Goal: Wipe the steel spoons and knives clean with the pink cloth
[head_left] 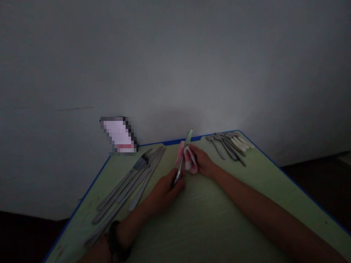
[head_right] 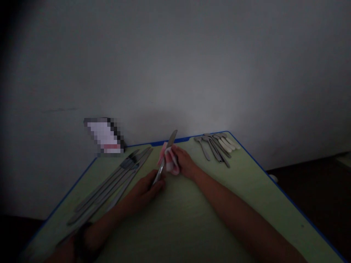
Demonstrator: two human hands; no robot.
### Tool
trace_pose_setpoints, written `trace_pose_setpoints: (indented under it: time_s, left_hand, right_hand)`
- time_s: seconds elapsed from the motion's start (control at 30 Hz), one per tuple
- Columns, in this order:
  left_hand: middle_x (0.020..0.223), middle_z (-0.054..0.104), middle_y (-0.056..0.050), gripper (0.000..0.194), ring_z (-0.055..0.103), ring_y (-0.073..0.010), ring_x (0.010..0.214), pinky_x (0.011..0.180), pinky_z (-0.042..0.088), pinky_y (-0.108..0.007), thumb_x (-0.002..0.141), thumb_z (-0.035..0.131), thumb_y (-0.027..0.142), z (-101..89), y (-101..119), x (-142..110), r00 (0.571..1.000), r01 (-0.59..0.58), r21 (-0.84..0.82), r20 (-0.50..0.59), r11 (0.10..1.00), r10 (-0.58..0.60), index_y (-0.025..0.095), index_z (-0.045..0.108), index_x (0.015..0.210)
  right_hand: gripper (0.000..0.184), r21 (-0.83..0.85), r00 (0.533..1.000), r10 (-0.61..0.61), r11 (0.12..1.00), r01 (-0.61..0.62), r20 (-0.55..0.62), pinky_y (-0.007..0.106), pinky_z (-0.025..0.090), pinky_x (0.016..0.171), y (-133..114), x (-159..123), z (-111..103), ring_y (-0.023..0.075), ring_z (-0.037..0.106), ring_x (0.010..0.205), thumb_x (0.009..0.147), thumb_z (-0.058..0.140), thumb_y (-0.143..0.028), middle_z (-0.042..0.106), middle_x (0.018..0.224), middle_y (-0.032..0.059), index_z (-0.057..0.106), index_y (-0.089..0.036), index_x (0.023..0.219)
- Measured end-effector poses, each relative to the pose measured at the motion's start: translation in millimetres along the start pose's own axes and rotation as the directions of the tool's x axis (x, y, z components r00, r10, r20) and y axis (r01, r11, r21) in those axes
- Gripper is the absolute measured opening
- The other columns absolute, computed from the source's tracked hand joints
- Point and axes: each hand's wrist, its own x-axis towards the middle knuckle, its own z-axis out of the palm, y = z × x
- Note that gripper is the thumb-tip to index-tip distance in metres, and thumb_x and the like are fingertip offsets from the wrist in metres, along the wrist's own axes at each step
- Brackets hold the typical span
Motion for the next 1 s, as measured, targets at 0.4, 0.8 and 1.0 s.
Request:
trace_pose_setpoints:
  time_s: [0.4,0.8,1.0]
  left_hand:
    - [0.068,0.058,0.001,0.02,0.052,-0.0148,0.062,0.057,0.036,-0.025,0.086,0.045,0.034,3.4,-1.4,0.3,0.999,-0.013,0.135,0.034,0.991,0.008,0.019,0.053,0.096]
    - [0.069,0.056,0.002,0.018,0.051,-0.0133,0.061,0.057,0.035,-0.024,0.088,0.044,0.035,6.6,-3.3,0.5,0.998,-0.028,0.173,0.052,0.984,0.019,0.019,0.052,0.091]
    - [0.066,0.055,0.002,0.031,0.053,-0.0139,0.061,0.058,0.036,-0.024,0.093,0.033,0.04,6.2,-4.1,1.5,1.0,-0.011,0.185,0.01,0.983,0.01,0.019,0.05,0.077]
  right_hand:
    - [0.037,-0.052,0.99,0.085,0.995,-0.091,-0.111,0.027,0.043,0.06,-6.3,-5.0,7.4,0.0115,0.052,0.057,0.068,0.066,-0.053,0.061,0.062,-0.0018,0.059,-0.017,0.071]
    - [0.037,-0.148,0.995,0.018,0.988,-0.032,-0.098,0.027,0.041,0.061,-0.7,0.3,0.3,0.0119,0.051,0.059,0.067,0.064,-0.054,0.06,0.063,-0.0026,0.062,-0.018,0.073]
    - [0.036,-0.178,0.998,-0.003,0.984,-0.009,-0.066,0.027,0.04,0.061,1.7,1.4,-1.5,0.012,0.05,0.059,0.069,0.064,-0.053,0.06,0.063,-0.0028,0.061,-0.018,0.07]
